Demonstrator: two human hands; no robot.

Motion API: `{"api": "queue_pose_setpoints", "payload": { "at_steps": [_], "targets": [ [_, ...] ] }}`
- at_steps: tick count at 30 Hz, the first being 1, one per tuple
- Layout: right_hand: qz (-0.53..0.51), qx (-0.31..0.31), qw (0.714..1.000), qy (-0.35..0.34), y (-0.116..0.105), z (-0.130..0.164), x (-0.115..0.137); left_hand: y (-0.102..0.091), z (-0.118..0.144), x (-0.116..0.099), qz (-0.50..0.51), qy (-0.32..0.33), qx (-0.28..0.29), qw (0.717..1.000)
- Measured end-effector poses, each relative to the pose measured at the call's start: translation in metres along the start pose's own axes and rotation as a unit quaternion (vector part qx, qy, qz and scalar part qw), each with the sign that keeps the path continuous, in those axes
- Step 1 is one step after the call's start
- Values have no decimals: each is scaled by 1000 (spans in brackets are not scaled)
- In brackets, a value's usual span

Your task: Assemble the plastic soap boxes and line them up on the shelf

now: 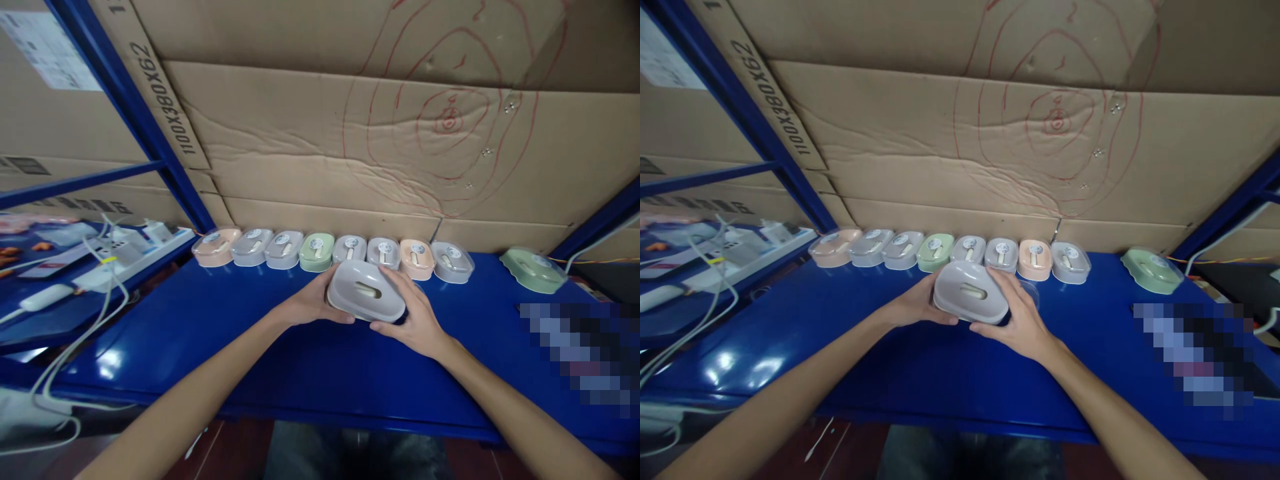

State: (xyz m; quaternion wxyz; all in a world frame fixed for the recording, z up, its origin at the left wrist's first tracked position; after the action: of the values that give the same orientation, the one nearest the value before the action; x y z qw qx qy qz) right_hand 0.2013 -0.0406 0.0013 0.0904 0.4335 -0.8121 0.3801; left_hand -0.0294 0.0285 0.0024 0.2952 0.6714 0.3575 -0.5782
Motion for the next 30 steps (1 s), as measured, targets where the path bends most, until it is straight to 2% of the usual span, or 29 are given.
{"api": "queue_pose_setpoints", "payload": {
  "at_steps": [11,14,17,20,23,30],
  "targets": [
    [-6,19,1000,-1,3,0,3,0,4,1,60,-29,19,998],
    [4,32,999,-9,6,3,2,-2,6,-3,96,-62,12,993],
    [12,42,999,-29,7,5,3,-3,6,-3,131,-114,-19,985],
    [22,63,997,-43,7,3,6,-3,4,5,147,-152,-45,976],
    [38,90,994,-46,4,1,8,-5,0,14,152,-164,-43,974],
    [88,40,994,-54,-19,-11,1,-26,-3,8,126,-144,-57,980]
  ]
}}
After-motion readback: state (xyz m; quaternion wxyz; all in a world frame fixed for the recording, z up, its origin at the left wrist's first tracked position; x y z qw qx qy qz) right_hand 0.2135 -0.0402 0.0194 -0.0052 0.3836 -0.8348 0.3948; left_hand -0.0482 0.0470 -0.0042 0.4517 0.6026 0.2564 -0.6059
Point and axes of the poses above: each hand's wrist, its own z-axis away from the middle knuckle, its own y-axis out of the palm, x = y × z, the point moved 4 cm from there along -z, towards the middle knuckle, and after that the axes turned 8 degrees about -x, right-handed, at the moved point
